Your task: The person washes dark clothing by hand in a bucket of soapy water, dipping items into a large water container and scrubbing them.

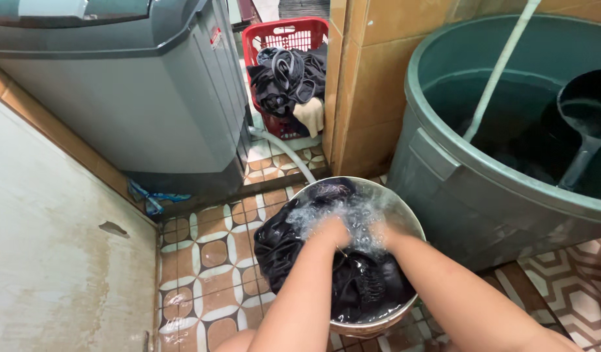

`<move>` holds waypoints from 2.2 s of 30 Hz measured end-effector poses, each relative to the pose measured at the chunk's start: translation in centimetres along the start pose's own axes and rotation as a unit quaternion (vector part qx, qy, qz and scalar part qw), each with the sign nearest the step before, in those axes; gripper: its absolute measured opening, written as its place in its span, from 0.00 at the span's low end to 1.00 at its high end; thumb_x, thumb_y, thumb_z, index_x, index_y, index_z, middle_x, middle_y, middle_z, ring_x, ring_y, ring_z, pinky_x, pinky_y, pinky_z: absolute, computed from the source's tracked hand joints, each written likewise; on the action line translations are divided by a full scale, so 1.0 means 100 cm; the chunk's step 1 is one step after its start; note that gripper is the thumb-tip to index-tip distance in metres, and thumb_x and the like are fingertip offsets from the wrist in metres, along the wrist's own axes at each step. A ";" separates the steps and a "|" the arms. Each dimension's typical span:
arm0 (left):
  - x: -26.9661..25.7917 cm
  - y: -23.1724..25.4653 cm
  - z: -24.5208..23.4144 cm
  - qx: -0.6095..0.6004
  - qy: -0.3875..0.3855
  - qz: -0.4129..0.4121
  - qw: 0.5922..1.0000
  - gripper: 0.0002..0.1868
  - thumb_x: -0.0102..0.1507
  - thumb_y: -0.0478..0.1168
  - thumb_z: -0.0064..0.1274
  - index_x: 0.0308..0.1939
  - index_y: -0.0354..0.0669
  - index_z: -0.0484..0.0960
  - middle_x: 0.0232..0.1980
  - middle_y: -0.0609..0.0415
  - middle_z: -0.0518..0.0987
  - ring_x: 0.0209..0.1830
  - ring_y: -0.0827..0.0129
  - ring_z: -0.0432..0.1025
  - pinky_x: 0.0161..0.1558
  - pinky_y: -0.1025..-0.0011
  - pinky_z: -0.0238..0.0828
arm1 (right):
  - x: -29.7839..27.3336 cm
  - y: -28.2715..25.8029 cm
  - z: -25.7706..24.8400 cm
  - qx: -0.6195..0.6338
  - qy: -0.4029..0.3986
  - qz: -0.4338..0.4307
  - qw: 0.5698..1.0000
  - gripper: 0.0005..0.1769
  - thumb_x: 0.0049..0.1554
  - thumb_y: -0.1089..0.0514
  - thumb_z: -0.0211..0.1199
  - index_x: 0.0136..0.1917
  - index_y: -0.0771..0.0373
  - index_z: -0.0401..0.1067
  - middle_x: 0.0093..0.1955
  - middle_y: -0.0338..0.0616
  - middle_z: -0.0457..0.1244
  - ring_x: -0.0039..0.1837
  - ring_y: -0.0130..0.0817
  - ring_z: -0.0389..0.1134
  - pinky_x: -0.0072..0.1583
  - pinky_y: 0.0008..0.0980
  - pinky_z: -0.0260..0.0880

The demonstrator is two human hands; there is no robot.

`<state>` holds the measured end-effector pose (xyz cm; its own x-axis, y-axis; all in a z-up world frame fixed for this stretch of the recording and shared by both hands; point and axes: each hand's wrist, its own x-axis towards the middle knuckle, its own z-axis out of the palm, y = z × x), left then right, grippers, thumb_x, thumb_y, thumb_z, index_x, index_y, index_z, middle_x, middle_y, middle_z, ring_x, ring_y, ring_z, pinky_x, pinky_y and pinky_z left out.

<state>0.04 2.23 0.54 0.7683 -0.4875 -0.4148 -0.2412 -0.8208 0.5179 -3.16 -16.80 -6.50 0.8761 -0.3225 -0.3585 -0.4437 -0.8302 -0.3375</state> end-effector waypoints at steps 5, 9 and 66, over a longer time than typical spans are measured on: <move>-0.065 0.040 -0.088 -0.047 0.143 0.028 0.988 0.25 0.51 0.48 0.58 0.53 0.62 0.86 0.60 0.54 0.81 0.60 0.58 0.74 0.60 0.63 0.70 | -0.045 -0.035 -0.061 -0.070 0.005 -0.043 0.997 0.28 0.54 0.51 0.64 0.67 0.55 0.69 0.70 0.62 0.57 0.69 0.58 0.61 0.68 0.47 0.64; -0.109 0.081 -0.116 -0.278 0.287 0.084 0.913 0.23 0.50 0.48 0.59 0.50 0.53 0.87 0.50 0.49 0.86 0.51 0.58 0.80 0.55 0.65 0.76 | -0.096 -0.047 -0.163 0.040 -0.022 -0.279 0.959 0.66 0.37 0.56 0.80 0.83 0.56 0.49 0.74 0.60 0.54 0.71 0.56 0.61 0.67 0.46 0.67; -0.117 0.087 0.009 -0.261 0.207 0.051 0.941 0.36 0.43 0.54 0.72 0.52 0.44 0.81 0.52 0.51 0.83 0.53 0.58 0.78 0.54 0.65 0.74 | -0.124 -0.094 -0.146 0.163 0.164 -0.294 0.927 0.18 0.37 0.56 0.76 0.42 0.61 0.77 0.45 0.50 0.65 0.48 0.48 0.69 0.52 0.42 0.70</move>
<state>-11.57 0.56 9.22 0.9482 -0.3095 -0.0718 -0.0847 -0.4642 0.8817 -7.10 -11.60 13.85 0.9710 -0.0230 0.2380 0.1429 -0.7421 -0.6549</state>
